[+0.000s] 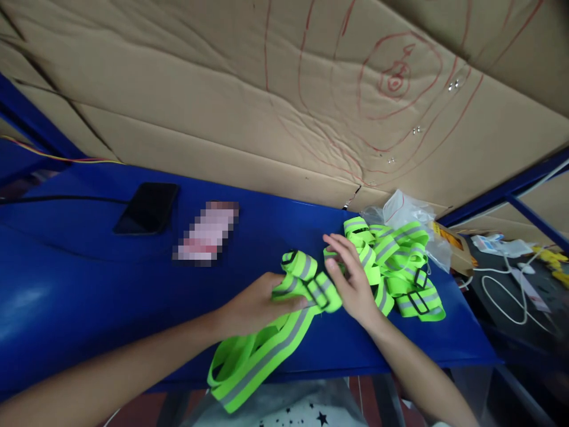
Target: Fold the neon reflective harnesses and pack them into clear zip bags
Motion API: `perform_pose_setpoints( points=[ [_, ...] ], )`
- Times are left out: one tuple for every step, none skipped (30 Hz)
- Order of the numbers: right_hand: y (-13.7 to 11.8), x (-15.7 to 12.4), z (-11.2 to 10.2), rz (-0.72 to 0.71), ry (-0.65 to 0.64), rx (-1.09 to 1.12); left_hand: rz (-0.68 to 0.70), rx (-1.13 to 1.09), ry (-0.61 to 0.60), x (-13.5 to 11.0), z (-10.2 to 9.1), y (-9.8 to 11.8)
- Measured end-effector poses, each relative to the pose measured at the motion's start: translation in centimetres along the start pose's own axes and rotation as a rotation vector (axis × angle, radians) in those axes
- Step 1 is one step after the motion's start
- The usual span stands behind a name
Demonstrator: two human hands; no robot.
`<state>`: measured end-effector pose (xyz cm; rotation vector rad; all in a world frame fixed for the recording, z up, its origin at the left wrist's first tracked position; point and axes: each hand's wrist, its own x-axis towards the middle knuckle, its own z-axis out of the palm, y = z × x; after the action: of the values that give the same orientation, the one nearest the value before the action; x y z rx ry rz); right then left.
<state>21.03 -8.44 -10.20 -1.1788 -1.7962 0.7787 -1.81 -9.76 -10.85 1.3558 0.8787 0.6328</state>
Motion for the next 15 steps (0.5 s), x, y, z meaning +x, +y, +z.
perform_pose_setpoints(
  points=[
    [-0.1, -0.1, -0.2, -0.013, -0.024, 0.018, 0.008, 0.001, 0.016, 0.0, 0.0, -0.1],
    [-0.1, -0.2, -0.4, -0.035, -0.086, 0.043, 0.020, 0.000, 0.015, 0.0, -0.1, -0.2],
    [-0.2, -0.4, -0.6, -0.064, -0.163, 0.051, 0.035, 0.003, 0.001, -0.1, -0.1, -0.1],
    [-0.3, -0.5, -0.7, -0.095, -0.235, 0.024, 0.051, 0.013, -0.023, -0.2, -0.3, 0.0],
    [-0.3, -0.6, -0.8, -0.125, -0.286, -0.032, 0.066, 0.028, -0.060, -0.3, -0.5, 0.2],
    [-0.3, -0.6, -0.8, -0.148, -0.306, -0.105, 0.075, 0.046, -0.107, -0.4, -0.8, 0.5],
    [-0.1, -0.6, -0.7, -0.164, -0.308, -0.180, 0.076, 0.067, -0.163, -0.5, -1.1, 0.9],
    [0.2, -0.5, -0.6, -0.180, -0.303, -0.246, 0.070, 0.091, -0.221, -0.6, -1.5, 1.3],
    [0.5, -0.4, -0.5, -0.202, -0.298, -0.302, 0.064, 0.111, -0.276, -0.6, -1.9, 1.7],
    [1.0, -0.2, -0.4, -0.228, -0.288, -0.355, 0.061, 0.125, -0.321, -0.6, -2.4, 2.2],
    [1.4, -0.1, -0.3, -0.254, -0.259, -0.415, 0.061, 0.135, -0.363, -0.5, -2.9, 2.6],
    [1.9, 0.1, -0.2, -0.282, -0.205, -0.487, 0.059, 0.142, -0.413, -0.5, -3.4, 3.0],
    [2.2, 0.3, -0.3, -0.310, -0.128, -0.565, 0.049, 0.147, -0.478, -0.5, -3.8, 3.4],
    [2.5, 0.4, -0.4, -0.338, -0.036, -0.639, 0.027, 0.157, -0.560, -0.7, -4.3, 3.7],
    [2.6, 0.4, -0.5, -0.373, 0.051, -0.694, -0.002, 0.181, -0.647, -1.0, -4.7, 4.0]
  ],
)
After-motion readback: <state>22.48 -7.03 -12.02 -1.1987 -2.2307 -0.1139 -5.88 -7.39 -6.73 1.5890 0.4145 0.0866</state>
